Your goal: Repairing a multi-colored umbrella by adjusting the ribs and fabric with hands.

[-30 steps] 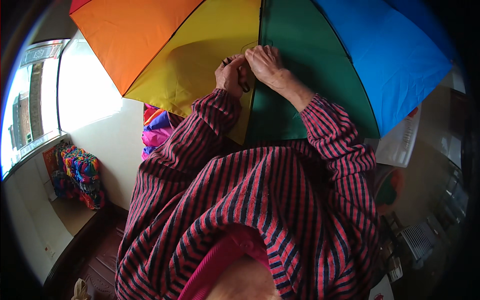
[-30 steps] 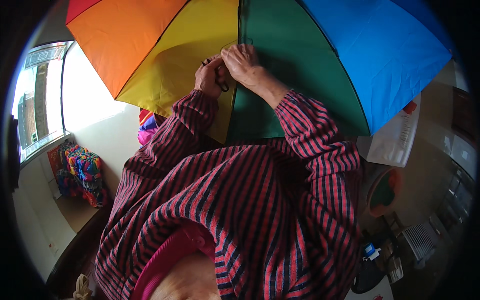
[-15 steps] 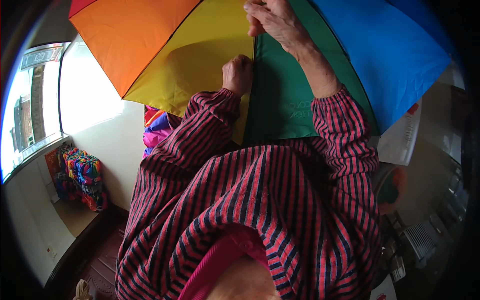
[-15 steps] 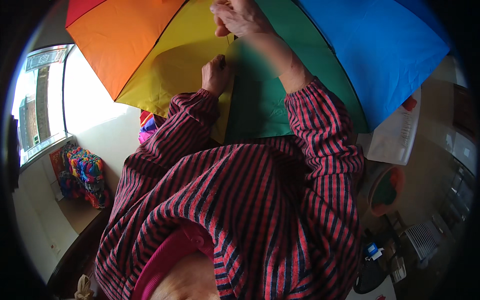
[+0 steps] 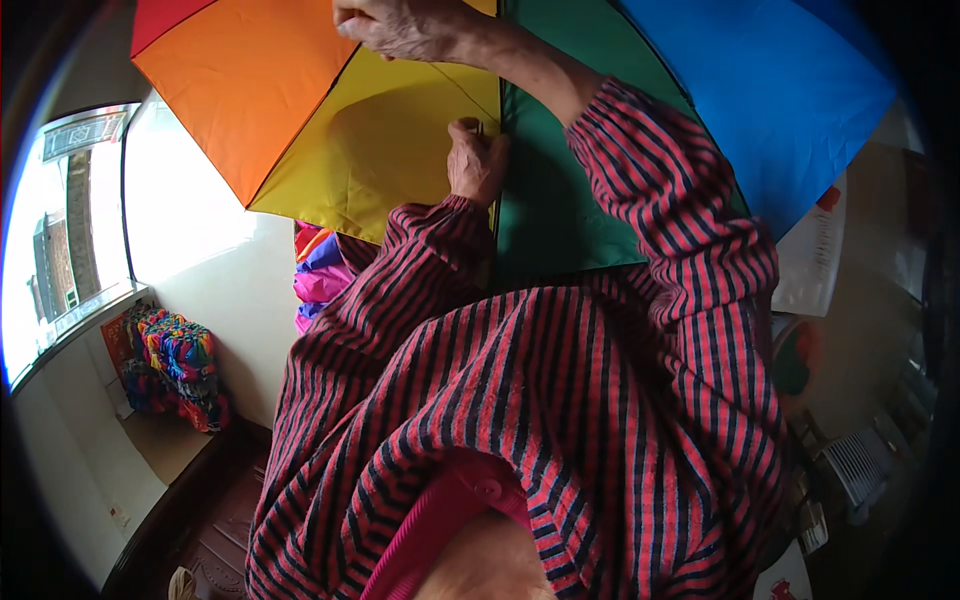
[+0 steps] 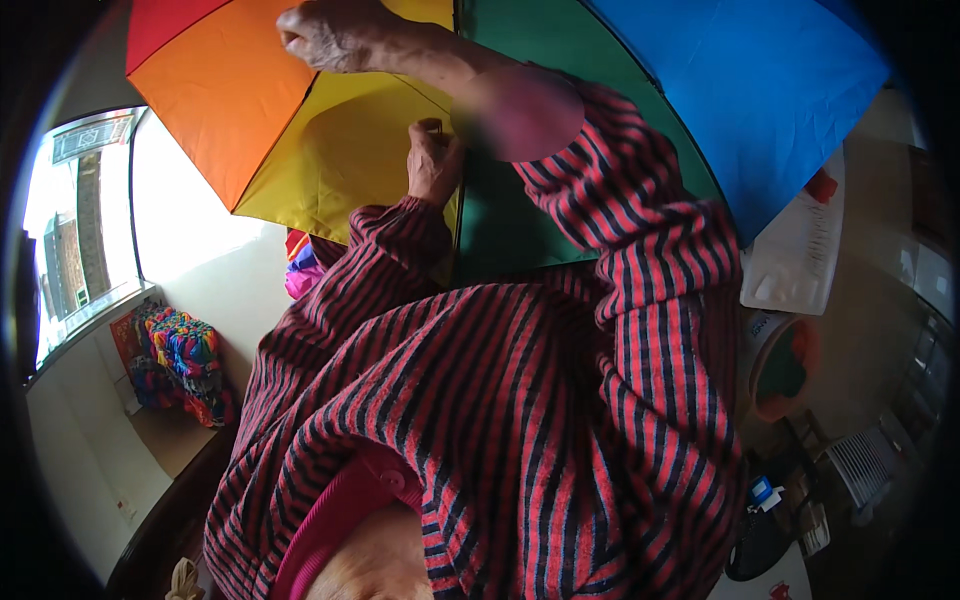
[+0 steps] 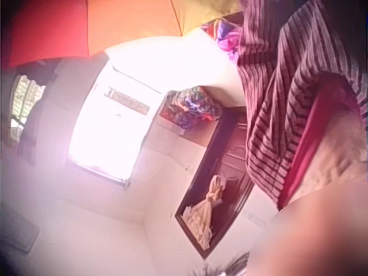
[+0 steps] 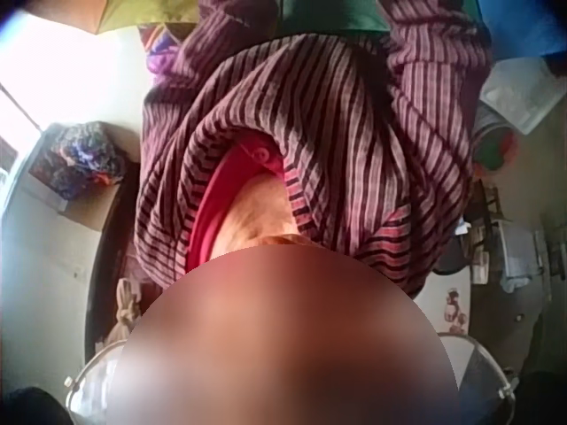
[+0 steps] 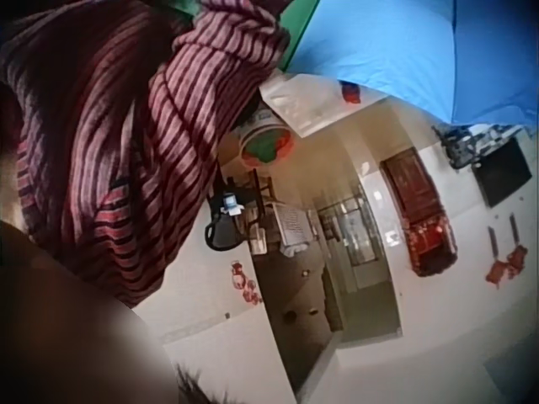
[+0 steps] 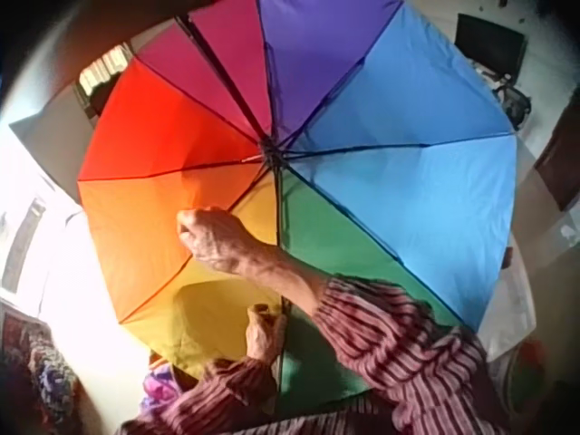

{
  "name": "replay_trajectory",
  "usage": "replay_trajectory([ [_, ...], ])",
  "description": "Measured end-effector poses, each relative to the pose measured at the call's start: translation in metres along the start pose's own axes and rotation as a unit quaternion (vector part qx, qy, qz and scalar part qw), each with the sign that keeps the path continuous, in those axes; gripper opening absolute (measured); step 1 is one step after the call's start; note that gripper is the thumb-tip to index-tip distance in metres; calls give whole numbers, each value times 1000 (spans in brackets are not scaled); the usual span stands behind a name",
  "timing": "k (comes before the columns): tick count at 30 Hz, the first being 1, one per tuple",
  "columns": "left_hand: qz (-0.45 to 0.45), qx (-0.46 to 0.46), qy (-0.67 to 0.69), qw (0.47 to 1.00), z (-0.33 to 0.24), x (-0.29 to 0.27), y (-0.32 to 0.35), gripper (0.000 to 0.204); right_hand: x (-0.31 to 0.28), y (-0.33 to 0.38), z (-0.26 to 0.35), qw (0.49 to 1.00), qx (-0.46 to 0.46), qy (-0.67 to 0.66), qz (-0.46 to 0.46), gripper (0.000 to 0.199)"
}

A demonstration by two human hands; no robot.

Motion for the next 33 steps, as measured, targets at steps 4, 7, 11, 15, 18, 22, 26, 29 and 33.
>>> replay_trajectory([
  [4,-4,-56,69,996,44,-3,0,28,22,-27,28,962,-40,-233,135,13],
  [7,44,-64,82,994,37,6,-13,30,27,-24,39,925,-13,-293,241,13],
  [11,125,-108,22,986,43,3,-23,31,51,-21,59,885,-9,-331,326,13],
  [15,135,-29,-25,990,51,22,-43,31,49,-5,68,859,-5,-356,369,14],
  [18,69,85,-116,987,62,16,-47,32,31,5,94,836,-43,-403,368,14],
  [22,-5,254,-183,950,35,20,-28,26,18,57,107,748,-104,-525,392,14],
  [26,-21,83,86,993,51,-19,-36,23,6,133,45,753,14,-501,426,11],
  [29,-33,0,219,975,51,-43,-54,22,-20,169,-85,886,192,-362,217,11],
  [33,-53,22,177,983,7,-64,-97,22,-68,170,-188,956,289,38,-24,6],
])
Point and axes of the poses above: each hand's wrist, its own y-axis away from the middle knuckle, its own x-axis out of the palm, z = x × y, the point moved 8 cm from there along -y, towards the middle knuckle, and after that the axes turned 6 degrees about z, right-handed, at the moved point
